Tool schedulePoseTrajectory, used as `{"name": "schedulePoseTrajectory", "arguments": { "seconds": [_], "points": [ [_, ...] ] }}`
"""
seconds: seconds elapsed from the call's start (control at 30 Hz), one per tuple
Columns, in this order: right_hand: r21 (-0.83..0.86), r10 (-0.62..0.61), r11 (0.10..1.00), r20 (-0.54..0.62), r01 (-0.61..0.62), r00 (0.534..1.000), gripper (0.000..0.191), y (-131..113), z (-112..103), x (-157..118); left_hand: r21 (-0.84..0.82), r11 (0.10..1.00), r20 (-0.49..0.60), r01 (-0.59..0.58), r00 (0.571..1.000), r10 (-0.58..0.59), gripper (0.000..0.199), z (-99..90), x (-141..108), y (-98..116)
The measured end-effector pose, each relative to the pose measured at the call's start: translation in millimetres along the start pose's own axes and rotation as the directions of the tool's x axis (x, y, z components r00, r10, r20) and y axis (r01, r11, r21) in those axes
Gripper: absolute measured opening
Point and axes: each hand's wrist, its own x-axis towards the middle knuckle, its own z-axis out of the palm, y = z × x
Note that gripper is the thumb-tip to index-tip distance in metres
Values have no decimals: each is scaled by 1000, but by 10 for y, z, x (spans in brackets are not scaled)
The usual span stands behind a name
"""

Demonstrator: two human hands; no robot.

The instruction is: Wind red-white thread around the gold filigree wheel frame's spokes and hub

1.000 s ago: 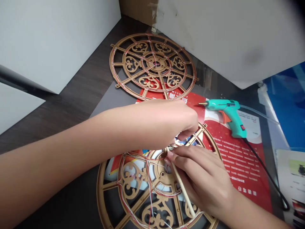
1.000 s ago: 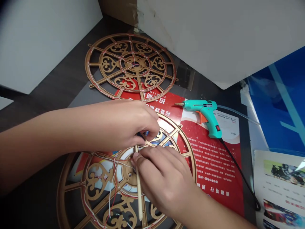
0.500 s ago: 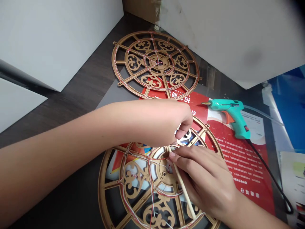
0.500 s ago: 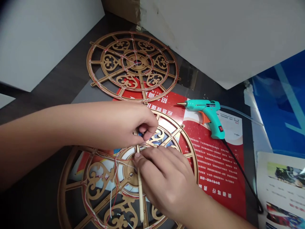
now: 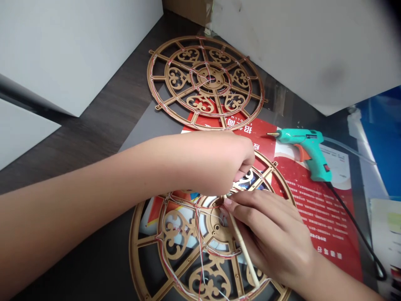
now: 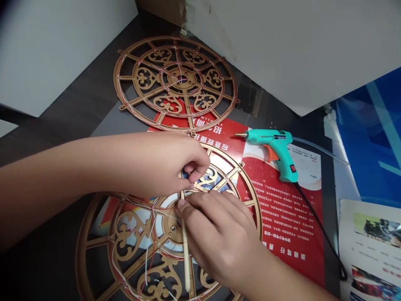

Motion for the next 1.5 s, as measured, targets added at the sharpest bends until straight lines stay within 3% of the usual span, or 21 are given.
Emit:
{"name": "schedulePoseTrajectory", "arguments": {
  "seconds": [0.63,0.87,1.0,1.5],
  "points": [
    [5,-3,1000,-8,3,1000,8,-12,-31,9,71,982,63,175,982,-180,19,-22,38,149],
    [-14,4,1000,-22,-4,1000,8,-13,-15,-6,12,999,83,50,995,-50,21,-130,12,16],
    [-18,5,1000,-14,-5,1000,7,-12,-21,-3,45,997,112,69,991,-73,31,-222,-47,-40],
    [-40,-10,999,12,11,1000,8,-9,-49,-8,11,998,110,68,992,-69,21,-189,-5,-35]
  ]
}}
